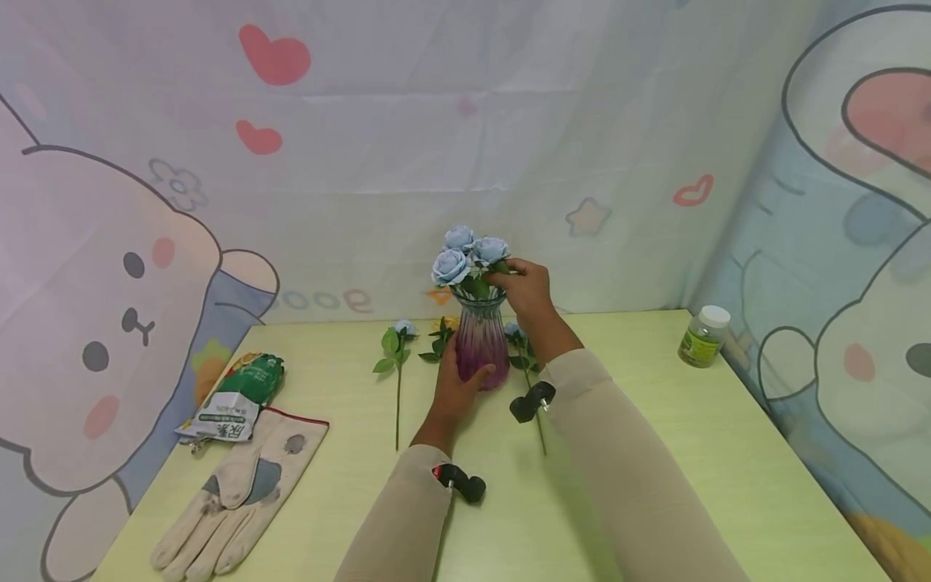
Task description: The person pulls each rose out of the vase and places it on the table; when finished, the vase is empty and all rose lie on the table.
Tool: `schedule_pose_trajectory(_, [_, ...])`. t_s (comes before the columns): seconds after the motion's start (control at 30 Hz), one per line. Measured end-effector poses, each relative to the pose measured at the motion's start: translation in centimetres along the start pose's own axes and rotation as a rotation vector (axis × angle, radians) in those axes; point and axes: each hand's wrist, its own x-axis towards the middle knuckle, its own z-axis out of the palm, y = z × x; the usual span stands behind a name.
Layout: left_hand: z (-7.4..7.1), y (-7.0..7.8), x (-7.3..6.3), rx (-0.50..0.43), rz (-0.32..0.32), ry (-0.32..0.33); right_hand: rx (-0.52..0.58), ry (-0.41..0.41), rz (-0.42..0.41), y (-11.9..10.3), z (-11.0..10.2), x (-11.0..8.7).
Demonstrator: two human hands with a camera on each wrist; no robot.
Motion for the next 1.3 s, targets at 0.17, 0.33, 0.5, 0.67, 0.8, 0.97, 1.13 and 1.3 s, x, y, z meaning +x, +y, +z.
schedule_pose_trajectory(0.17, [0.1, 0.1, -0.1, -0.011, 0.005, -0.006, 0.081, 0.019, -0.027, 0.2, -0.1, -0.3])
schedule_pose_trajectory(0.33, [0.1, 0.0, 0.0, 0.006, 0.013, -0.004, 0.179, 0.026, -0.064, -0.4, -0.2, -0.8])
schedule_pose_trajectory(0.5, [0.0, -0.1, 0.2, 0.019, 0.025, 0.002, 0.221, 0.033, -0.085, -1.3, -0.5, -1.3])
schedule_pose_trajectory(0.67, [-0.2, 0.0, 0.1, 0.026, 0.01, -0.005, 0.237, 0.027, -0.101, -1.8, -0.9, -1.5])
schedule_pose_trajectory(0.8, [-0.2, 0.1, 0.1, 0.038, -0.008, -0.009, 0.165, 0.026, -0.17, -1.7, -1.2, -1.3])
schedule_pose_trajectory(0.97, [-0.3, 0.2, 0.1, 0.028, 0.0, -0.006, 0.002, 0.019, -0.277, -1.0, -1.5, -1.1])
schedule_pose_trajectory(1.13, [-0.3, 0.4, -0.1, 0.015, 0.002, -0.002, -0.081, 0.026, -0.293, -0.8, -1.7, -1.1])
schedule_pose_trajectory(1.3, [-0.3, 0.5, -0.1, 0.011, -0.004, -0.004, -0.112, 0.065, -0.258, -1.1, -1.9, -1.2])
